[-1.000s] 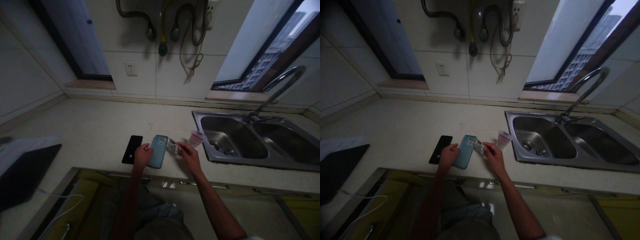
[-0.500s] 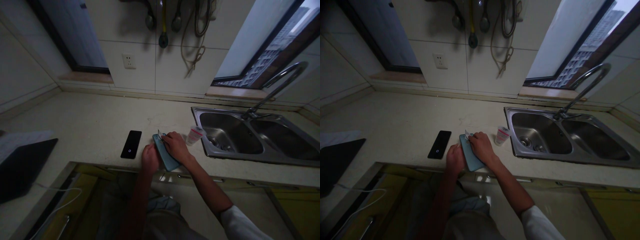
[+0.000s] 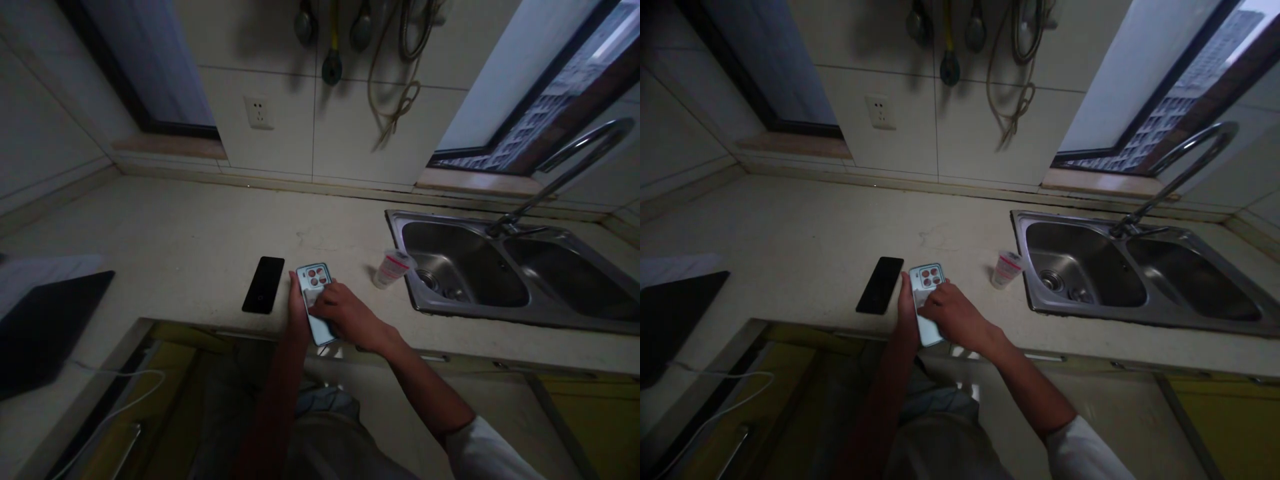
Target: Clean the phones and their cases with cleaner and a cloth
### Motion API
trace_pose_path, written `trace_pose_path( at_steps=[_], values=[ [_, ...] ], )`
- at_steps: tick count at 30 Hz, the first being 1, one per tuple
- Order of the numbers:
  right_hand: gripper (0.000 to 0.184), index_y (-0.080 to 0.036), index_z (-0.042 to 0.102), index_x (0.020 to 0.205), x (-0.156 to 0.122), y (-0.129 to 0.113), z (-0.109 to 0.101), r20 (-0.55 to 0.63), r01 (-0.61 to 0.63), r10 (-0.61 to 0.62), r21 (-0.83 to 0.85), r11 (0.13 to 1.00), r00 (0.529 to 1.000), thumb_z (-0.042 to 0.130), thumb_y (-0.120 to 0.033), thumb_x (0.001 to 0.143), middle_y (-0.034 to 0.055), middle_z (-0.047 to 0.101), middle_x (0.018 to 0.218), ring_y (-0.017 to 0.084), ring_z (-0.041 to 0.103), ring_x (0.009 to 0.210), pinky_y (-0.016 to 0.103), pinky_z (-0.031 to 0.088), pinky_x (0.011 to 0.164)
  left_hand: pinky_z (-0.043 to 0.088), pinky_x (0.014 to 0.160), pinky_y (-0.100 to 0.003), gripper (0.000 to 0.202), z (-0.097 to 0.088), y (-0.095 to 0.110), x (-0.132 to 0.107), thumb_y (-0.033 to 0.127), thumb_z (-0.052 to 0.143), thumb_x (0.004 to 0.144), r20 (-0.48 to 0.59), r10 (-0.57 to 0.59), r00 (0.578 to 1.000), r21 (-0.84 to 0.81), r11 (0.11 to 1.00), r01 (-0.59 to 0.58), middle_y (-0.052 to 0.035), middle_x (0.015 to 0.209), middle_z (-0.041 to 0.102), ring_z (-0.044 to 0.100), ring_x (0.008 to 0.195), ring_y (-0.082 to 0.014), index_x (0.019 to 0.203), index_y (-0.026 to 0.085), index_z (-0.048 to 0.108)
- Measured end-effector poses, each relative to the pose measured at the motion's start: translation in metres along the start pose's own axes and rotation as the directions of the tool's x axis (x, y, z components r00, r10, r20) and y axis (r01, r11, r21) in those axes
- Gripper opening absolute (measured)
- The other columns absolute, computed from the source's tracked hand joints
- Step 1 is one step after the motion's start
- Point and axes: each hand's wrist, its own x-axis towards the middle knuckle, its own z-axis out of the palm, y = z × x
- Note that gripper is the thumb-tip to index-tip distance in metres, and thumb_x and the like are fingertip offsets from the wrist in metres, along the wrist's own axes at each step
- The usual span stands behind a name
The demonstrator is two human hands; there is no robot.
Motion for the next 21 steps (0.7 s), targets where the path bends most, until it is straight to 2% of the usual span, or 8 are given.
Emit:
trace_pose_path(
  at_steps=[2, 4, 8, 11, 14, 16, 18, 21],
  values=[
    [0.021, -0.022, 0.073, 0.105, -0.011, -0.007, -0.005, 0.064, 0.073, -0.076, 0.054, 0.996, 0.995, 0.060, -0.013, 0.092, 0.0051, 0.067, 0.095, 0.021, 0.053, 0.100, 0.037, 0.038, 0.094, 0.057, 0.066, -0.034, 0.063, 0.000, 0.005, -0.002, 0.068, 0.041, 0.091, 0.016, 0.007, 1.000, 0.059, 0.998, -0.008, -0.0120, 0.077, 0.071, 0.071, 0.073, -0.0239, 0.088, 0.011, 0.069],
    [0.019, -0.024, 0.074, 0.105, -0.021, -0.013, -0.011, 0.124, 0.084, -0.091, 0.061, 0.995, 0.988, 0.062, -0.015, 0.092, 0.0036, 0.067, 0.093, 0.020, 0.053, 0.101, 0.039, 0.035, 0.100, 0.056, 0.061, -0.033, 0.067, 0.000, 0.006, -0.005, 0.070, 0.036, 0.091, 0.038, 0.006, 0.999, 0.111, 0.994, -0.010, -0.0119, 0.077, 0.072, 0.069, 0.066, -0.0228, 0.092, 0.012, 0.070],
    [0.020, -0.027, 0.074, 0.102, -0.033, -0.014, -0.024, 0.185, -0.010, 0.024, -0.076, 0.997, 0.982, 0.064, -0.014, 0.090, 0.0035, 0.066, 0.090, 0.021, 0.052, 0.103, 0.048, 0.023, 0.111, 0.057, 0.064, -0.034, 0.064, 0.000, 0.002, -0.009, 0.072, 0.044, 0.087, 0.051, -0.047, 0.998, 0.144, 0.989, 0.039, -0.0112, 0.077, 0.072, 0.069, 0.067, -0.0227, 0.091, 0.013, 0.070],
    [0.017, -0.025, 0.074, 0.097, -0.034, -0.008, -0.030, 0.188, -0.110, 0.149, -0.206, 0.972, 0.971, 0.065, -0.014, 0.089, 0.0062, 0.066, 0.095, 0.025, 0.051, 0.105, 0.050, 0.026, 0.107, 0.056, 0.066, -0.034, 0.066, -0.003, 0.000, -0.010, 0.074, 0.047, 0.084, 0.051, -0.053, 0.997, 0.168, 0.985, 0.044, -0.0112, 0.077, 0.072, 0.070, 0.070, -0.0236, 0.092, 0.013, 0.071],
    [0.016, -0.024, 0.074, 0.099, -0.029, -0.003, -0.028, 0.185, -0.156, 0.208, -0.259, 0.953, 0.961, 0.064, -0.015, 0.090, 0.0081, 0.067, 0.098, 0.025, 0.053, 0.099, 0.043, 0.036, 0.091, 0.056, 0.067, -0.034, 0.067, -0.004, 0.000, -0.011, 0.076, 0.048, 0.082, 0.056, -0.040, 0.998, 0.171, 0.985, 0.030, -0.0110, 0.078, 0.071, 0.070, 0.072, -0.0237, 0.092, 0.013, 0.071],
    [0.019, -0.023, 0.074, 0.103, -0.024, 0.000, -0.024, 0.136, -0.194, 0.237, -0.270, 0.943, 0.962, 0.062, -0.014, 0.091, 0.0093, 0.068, 0.098, 0.024, 0.053, 0.095, 0.039, 0.037, 0.083, 0.056, 0.069, -0.034, 0.065, -0.003, 0.000, -0.013, 0.075, 0.050, 0.082, 0.070, -0.050, 0.996, 0.153, 0.987, 0.039, -0.0104, 0.078, 0.071, 0.070, 0.074, -0.0237, 0.090, 0.013, 0.070],
    [0.023, -0.021, 0.072, 0.109, -0.016, 0.005, -0.022, 0.038, -0.268, 0.289, -0.274, 0.924, 0.957, 0.059, -0.012, 0.092, 0.0102, 0.068, 0.097, 0.024, 0.054, 0.092, 0.037, 0.038, 0.080, 0.056, 0.073, -0.034, 0.060, -0.002, -0.003, -0.015, 0.072, 0.053, 0.082, 0.095, -0.067, 0.993, 0.124, 0.991, 0.055, -0.0086, 0.078, 0.071, 0.069, 0.077, -0.0234, 0.089, 0.014, 0.069],
    [0.025, -0.018, 0.071, 0.113, -0.003, 0.014, -0.021, -0.151, -0.402, 0.375, -0.233, 0.886, 0.915, 0.057, -0.014, 0.093, 0.0111, 0.068, 0.096, 0.025, 0.054, 0.090, 0.035, 0.041, 0.079, 0.056, 0.076, -0.034, 0.053, -0.002, -0.011, -0.017, 0.067, 0.054, 0.085, 0.106, -0.075, 0.992, 0.095, 0.993, 0.065, -0.0065, 0.077, 0.070, 0.069, 0.078, -0.0225, 0.089, 0.016, 0.068]
  ],
)
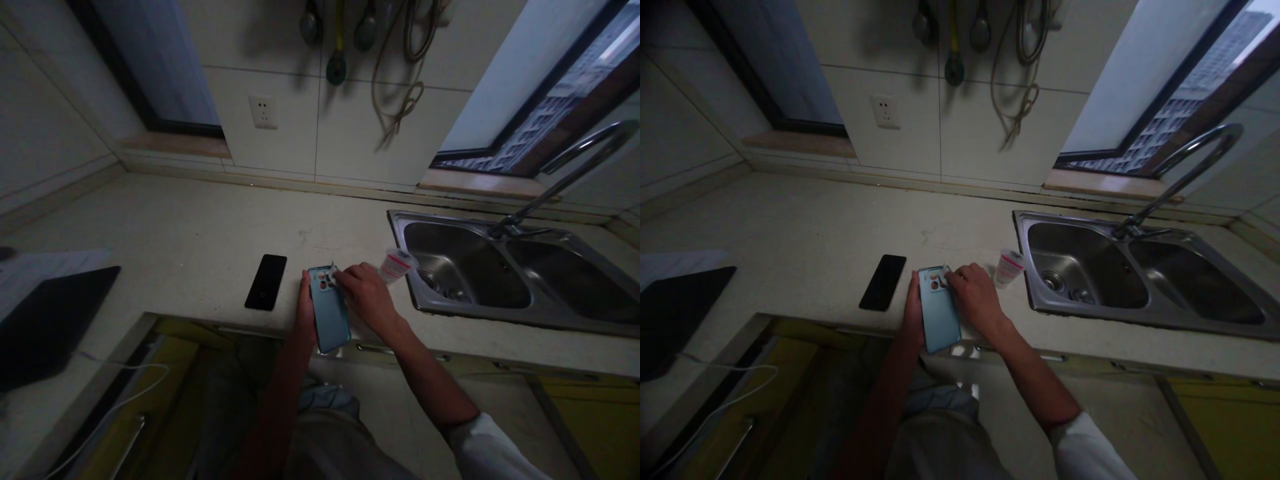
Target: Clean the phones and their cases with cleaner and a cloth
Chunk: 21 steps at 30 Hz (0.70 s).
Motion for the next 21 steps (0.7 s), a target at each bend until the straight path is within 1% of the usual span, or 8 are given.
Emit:
trace_pose_path(
  at_steps=[3, 6, 10, 13, 15, 18, 19, 21],
  values=[
    [0.024, -0.018, 0.073, 0.110, 0.011, 0.000, 0.002, -0.133, -0.067, 0.077, 0.079, 0.995, 0.988, 0.055, -0.015, 0.094, 0.0115, 0.069, 0.097, 0.025, 0.056, 0.093, 0.036, 0.044, 0.080, 0.056, 0.078, -0.036, 0.055, 0.002, -0.008, -0.001, 0.068, 0.051, 0.086, 0.012, -0.041, 0.999, -0.009, 0.999, 0.041, -0.0074, 0.077, 0.070, 0.069, 0.081, -0.0240, 0.091, 0.016, 0.069],
    [0.024, -0.018, 0.072, 0.111, 0.014, -0.010, 0.006, -0.224, -0.022, 0.069, 0.208, 0.978, 0.972, 0.054, -0.018, 0.096, 0.0110, 0.070, 0.098, 0.024, 0.059, 0.093, 0.036, 0.047, 0.082, 0.056, 0.082, -0.035, 0.054, 0.004, -0.014, -0.002, 0.064, 0.051, 0.088, 0.034, -0.068, 0.997, -0.047, 0.996, 0.069, -0.0089, 0.084, 0.071, 0.069, 0.090, -0.0253, 0.097, 0.014, 0.069],
    [0.026, -0.019, 0.070, 0.115, 0.006, -0.035, 0.013, -0.272, 0.089, 0.039, 0.442, 0.893, 0.961, 0.051, -0.024, 0.099, 0.0090, 0.071, 0.102, 0.020, 0.064, 0.094, 0.032, 0.051, 0.084, 0.054, 0.087, -0.030, 0.042, 0.002, -0.019, 0.000, 0.050, 0.047, 0.096, -0.021, 0.039, 0.999, -0.125, 0.991, -0.041, -0.0074, 0.091, 0.071, 0.068, 0.098, -0.0216, 0.100, 0.015, 0.068],
    [0.023, -0.021, 0.071, 0.111, -0.004, -0.045, 0.013, -0.243, 0.170, -0.042, 0.534, 0.828, 0.969, 0.051, -0.026, 0.100, 0.0068, 0.073, 0.101, 0.018, 0.066, 0.095, 0.032, 0.052, 0.086, 0.054, 0.087, -0.030, 0.046, -0.006, -0.018, 0.001, 0.049, 0.039, 0.099, -0.032, 0.065, 0.997, -0.117, 0.991, -0.068, -0.0069, 0.084, 0.069, 0.068, 0.095, -0.0210, 0.090, 0.014, 0.068],
    [0.021, -0.020, 0.071, 0.107, -0.012, -0.045, 0.010, -0.193, 0.218, -0.132, 0.545, 0.810, 0.972, 0.052, -0.025, 0.099, 0.0066, 0.074, 0.101, 0.018, 0.066, 0.095, 0.033, 0.050, 0.089, 0.054, 0.083, -0.032, 0.051, -0.009, -0.014, 0.000, 0.056, 0.040, 0.097, -0.032, 0.052, 0.998, -0.109, 0.993, -0.055, -0.0069, 0.080, 0.068, 0.068, 0.089, -0.0218, 0.085, 0.014, 0.067],
    [0.018, -0.019, 0.070, 0.104, -0.025, -0.041, 0.002, -0.055, 0.218, -0.225, 0.537, 0.815, 0.973, 0.053, -0.023, 0.099, 0.0066, 0.074, 0.098, 0.018, 0.066, 0.094, 0.032, 0.049, 0.087, 0.056, 0.074, -0.035, 0.062, -0.009, -0.002, -0.005, 0.070, 0.042, 0.089, -0.060, 0.022, 0.998, -0.059, 0.998, -0.025, -0.0086, 0.077, 0.069, 0.068, 0.077, -0.0229, 0.088, 0.014, 0.068],
    [0.018, -0.019, 0.070, 0.102, -0.030, -0.039, -0.002, 0.004, 0.214, -0.255, 0.530, 0.820, 0.967, 0.053, -0.023, 0.099, 0.0063, 0.074, 0.096, 0.018, 0.066, 0.093, 0.031, 0.049, 0.086, 0.056, 0.070, -0.035, 0.065, -0.008, 0.002, -0.007, 0.072, 0.041, 0.088, -0.071, 0.025, 0.997, -0.037, 0.999, -0.028, -0.0095, 0.079, 0.069, 0.068, 0.073, -0.0225, 0.091, 0.013, 0.068],
    [0.017, -0.019, 0.070, 0.098, -0.037, -0.037, -0.009, 0.115, 0.224, -0.328, 0.521, 0.823, 0.938, 0.053, -0.021, 0.099, 0.0055, 0.073, 0.093, 0.017, 0.066, 0.090, 0.030, 0.047, 0.084, 0.055, 0.064, -0.034, 0.067, -0.005, 0.010, -0.011, 0.074, 0.041, 0.086, -0.078, 0.040, 0.996, -0.006, 0.999, -0.041, -0.0108, 0.083, 0.070, 0.067, 0.068, -0.0208, 0.095, 0.014, 0.068]
  ],
)
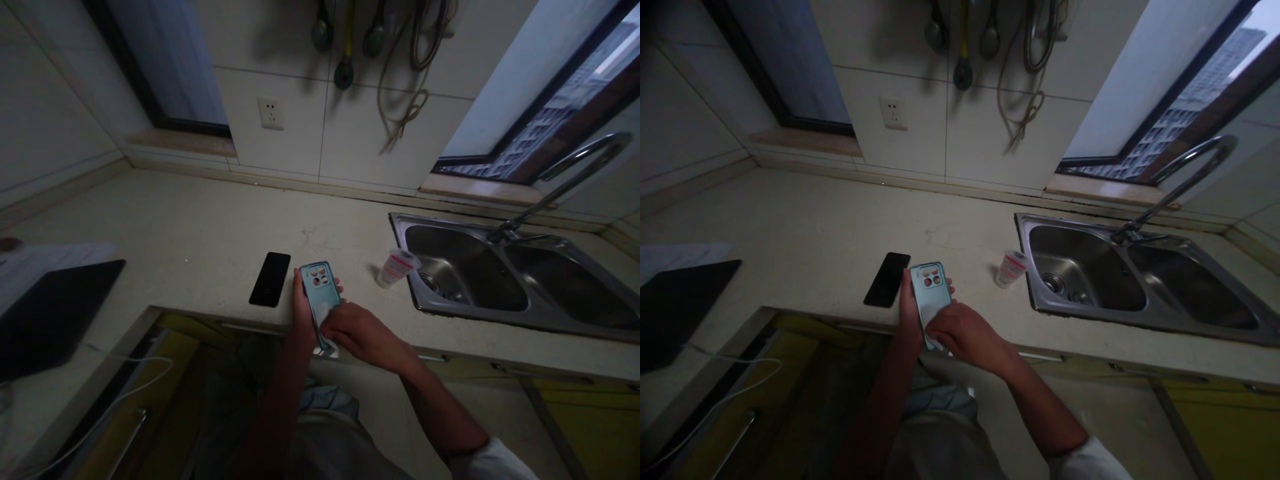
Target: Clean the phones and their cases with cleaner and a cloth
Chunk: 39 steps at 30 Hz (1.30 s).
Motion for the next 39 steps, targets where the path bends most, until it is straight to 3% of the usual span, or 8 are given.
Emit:
trace_pose_path(
  at_steps=[7, 10, 13, 16, 21, 25, 33, 39],
  values=[
    [0.019, -0.018, 0.069, 0.088, -0.014, 0.011, -0.021, 0.121, -0.051, 0.073, -0.172, 0.984, 0.990, 0.052, -0.014, 0.096, 0.0042, 0.070, 0.083, 0.017, 0.064, 0.082, 0.031, 0.043, 0.081, 0.044, 0.048, -0.021, 0.050, 0.007, 0.003, 0.002, 0.056, 0.073, 0.076, 0.086, 0.057, 0.995, -0.007, 0.998, -0.057, 0.0008, 0.068, 0.060, 0.056, 0.055, -0.0105, 0.101, 0.014, 0.065],
    [0.020, -0.017, 0.069, 0.090, -0.017, 0.026, -0.030, -0.121, -0.185, 0.163, -0.200, 0.962, 0.979, 0.050, -0.017, 0.096, 0.0066, 0.069, 0.082, 0.019, 0.063, 0.078, 0.031, 0.045, 0.074, 0.046, 0.051, -0.020, 0.036, 0.005, 0.001, 0.007, 0.038, 0.082, 0.071, 0.024, 0.087, 0.996, 0.003, 0.996, -0.087, 0.0029, 0.063, 0.059, 0.054, 0.052, -0.0089, 0.092, 0.013, 0.065],
    [0.020, -0.019, 0.069, 0.103, -0.017, 0.032, -0.038, -0.503, -0.276, 0.207, -0.064, 0.959, 0.839, 0.050, -0.026, 0.097, 0.0070, 0.070, 0.090, 0.020, 0.064, 0.081, 0.033, 0.049, 0.074, 0.051, 0.058, -0.024, 0.022, -0.001, 0.001, 0.011, 0.028, 0.079, 0.074, -0.033, -0.002, 0.999, -0.007, 1.000, 0.002, -0.0006, 0.067, 0.066, 0.060, 0.055, -0.0118, 0.082, 0.014, 0.064],
    [0.022, -0.022, 0.067, 0.111, -0.008, 0.027, -0.041, -0.663, -0.259, 0.179, -0.022, 0.966, 0.727, 0.052, -0.030, 0.098, 0.0064, 0.071, 0.096, 0.020, 0.064, 0.083, 0.035, 0.051, 0.077, 0.057, 0.069, -0.032, 0.016, -0.005, -0.001, 0.013, 0.026, 0.074, 0.077, -0.014, -0.101, 0.995, -0.025, 0.995, 0.101, -0.0041, 0.071, 0.070, 0.067, 0.063, -0.0179, 0.083, 0.014, 0.065],
    [0.023, -0.018, 0.069, 0.107, 0.024, 0.030, -0.031, -0.519, -0.186, 0.098, -0.119, 0.975, 0.849, 0.049, -0.023, 0.098, 0.0095, 0.067, 0.093, 0.022, 0.061, 0.089, 0.035, 0.049, 0.079, 0.057, 0.085, -0.037, 0.007, 0.001, -0.005, 0.012, 0.019, 0.061, 0.083, 0.084, -0.058, 0.995, -0.122, 0.990, 0.068, -0.0046, 0.077, 0.073, 0.072, 0.079, -0.0208, 0.083, 0.015, 0.067],
    [0.026, -0.014, 0.070, 0.109, 0.043, 0.043, -0.017, -0.309, -0.274, 0.175, -0.315, 0.909, 0.935, 0.049, -0.014, 0.094, 0.0120, 0.065, 0.094, 0.023, 0.057, 0.090, 0.034, 0.046, 0.081, 0.055, 0.090, -0.040, 0.031, 0.005, -0.005, 0.010, 0.042, 0.056, 0.091, 0.100, -0.049, 0.994, -0.136, 0.989, 0.062, -0.0090, 0.084, 0.073, 0.071, 0.095, -0.0262, 0.088, 0.014, 0.068],
    [0.034, -0.013, 0.068, 0.116, 0.049, 0.031, -0.004, -0.256, -0.219, 0.143, -0.299, 0.929, 0.956, 0.046, -0.008, 0.092, 0.0133, 0.064, 0.100, 0.024, 0.054, 0.095, 0.034, 0.045, 0.084, 0.054, 0.091, -0.037, 0.054, 0.009, -0.007, 0.012, 0.064, 0.048, 0.091, 0.093, -0.064, 0.994, -0.106, 0.992, 0.074, -0.0108, 0.096, 0.073, 0.067, 0.107, -0.0274, 0.100, 0.014, 0.068],
    [0.032, -0.018, 0.069, 0.113, 0.045, 0.024, 0.000, -0.302, -0.087, 0.008, -0.252, 0.964, 0.953, 0.048, -0.008, 0.092, 0.0101, 0.063, 0.096, 0.022, 0.054, 0.092, 0.033, 0.045, 0.079, 0.051, 0.097, -0.035, 0.067, 0.013, -0.006, 0.015, 0.060, 0.024, 0.099, 0.114, -0.043, 0.993, -0.067, 0.996, 0.051, -0.0132, 0.106, 0.072, 0.065, 0.112, -0.0243, 0.120, 0.011, 0.065]
  ],
)
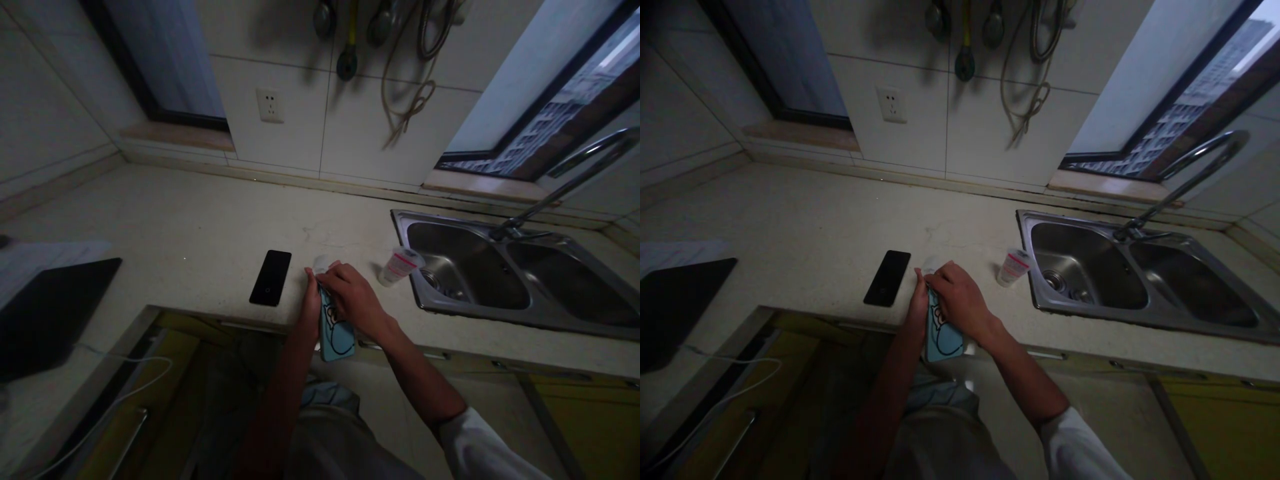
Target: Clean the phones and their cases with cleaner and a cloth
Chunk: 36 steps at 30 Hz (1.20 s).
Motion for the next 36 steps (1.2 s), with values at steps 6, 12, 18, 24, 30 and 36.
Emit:
trace_pose_path(
  at_steps=[6, 12, 18, 24, 30, 36],
  values=[
    [0.024, -0.015, 0.070, 0.110, -0.027, -0.013, 0.004, 0.023, 0.130, -0.130, -0.017, 0.991, 0.991, 0.050, -0.015, 0.096, 0.0088, 0.064, 0.087, 0.021, 0.053, 0.081, 0.032, 0.042, 0.070, 0.054, 0.094, -0.045, 0.064, -0.007, 0.011, -0.003, 0.066, 0.036, 0.094, 0.000, 0.117, 0.993, 0.023, 0.993, -0.117, -0.0151, 0.115, 0.070, 0.065, 0.112, -0.0281, 0.128, 0.018, 0.060],
    [0.026, -0.017, 0.068, 0.113, -0.066, -0.018, -0.005, 0.114, 0.129, -0.127, -0.012, 0.992, 0.985, 0.047, -0.014, 0.098, 0.0086, 0.063, 0.085, 0.020, 0.052, 0.078, 0.031, 0.040, 0.067, 0.058, 0.084, -0.043, 0.058, -0.009, 0.020, -0.005, 0.063, 0.035, 0.096, -0.111, 0.196, 0.974, -0.012, 0.980, -0.198, -0.0144, 0.113, 0.071, 0.067, 0.109, -0.0266, 0.123, 0.019, 0.061],
    [0.029, -0.018, 0.066, 0.118, -0.077, 0.001, -0.014, 0.015, -0.019, 0.019, -0.019, 1.000, 1.000, 0.048, -0.012, 0.096, 0.0101, 0.064, 0.091, 0.022, 0.056, 0.084, 0.033, 0.046, 0.071, 0.058, 0.084, -0.042, 0.059, -0.008, 0.016, -0.006, 0.065, 0.038, 0.094, -0.077, 0.147, 0.986, -0.042, 0.988, -0.150, -0.0155, 0.111, 0.071, 0.067, 0.110, -0.0282, 0.116, 0.016, 0.064],
    [0.029, -0.015, 0.066, 0.117, -0.058, 0.020, -0.013, -0.125, -0.108, 0.100, -0.062, 0.992, 0.987, 0.048, -0.012, 0.095, 0.0107, 0.063, 0.089, 0.023, 0.057, 0.082, 0.035, 0.049, 0.071, 0.058, 0.083, -0.044, 0.058, -0.005, 0.008, -0.012, 0.064, 0.044, 0.093, -0.024, 0.040, 0.999, -0.060, 0.997, -0.042, -0.0159, 0.105, 0.072, 0.069, 0.104, -0.0294, 0.114, 0.015, 0.066],
    [0.029, -0.020, 0.067, 0.119, -0.036, 0.020, -0.017, -0.279, -0.111, 0.117, 0.036, 0.993, 0.953, 0.049, -0.017, 0.097, 0.0096, 0.066, 0.093, 0.023, 0.061, 0.088, 0.037, 0.050, 0.075, 0.056, 0.088, -0.043, 0.054, -0.011, 0.007, -0.010, 0.060, 0.043, 0.094, -0.029, 0.079, 0.996, -0.073, 0.994, -0.081, -0.0136, 0.100, 0.073, 0.069, 0.102, -0.0278, 0.110, 0.014, 0.068],
    [0.026, -0.021, 0.067, 0.118, -0.023, 0.019, -0.001, -0.194, -0.048, 0.068, 0.104, 0.993, 0.979, 0.051, -0.024, 0.098, 0.0106, 0.068, 0.098, 0.023, 0.062, 0.090, 0.038, 0.052, 0.079, 0.056, 0.090, -0.042, 0.052, -0.009, 0.004, -0.005, 0.058, 0.043, 0.095, -0.010, 0.043, 0.999, -0.099, 0.994, -0.044, -0.0133, 0.104, 0.073, 0.069, 0.104, -0.0272, 0.105, 0.014, 0.069]
  ],
)
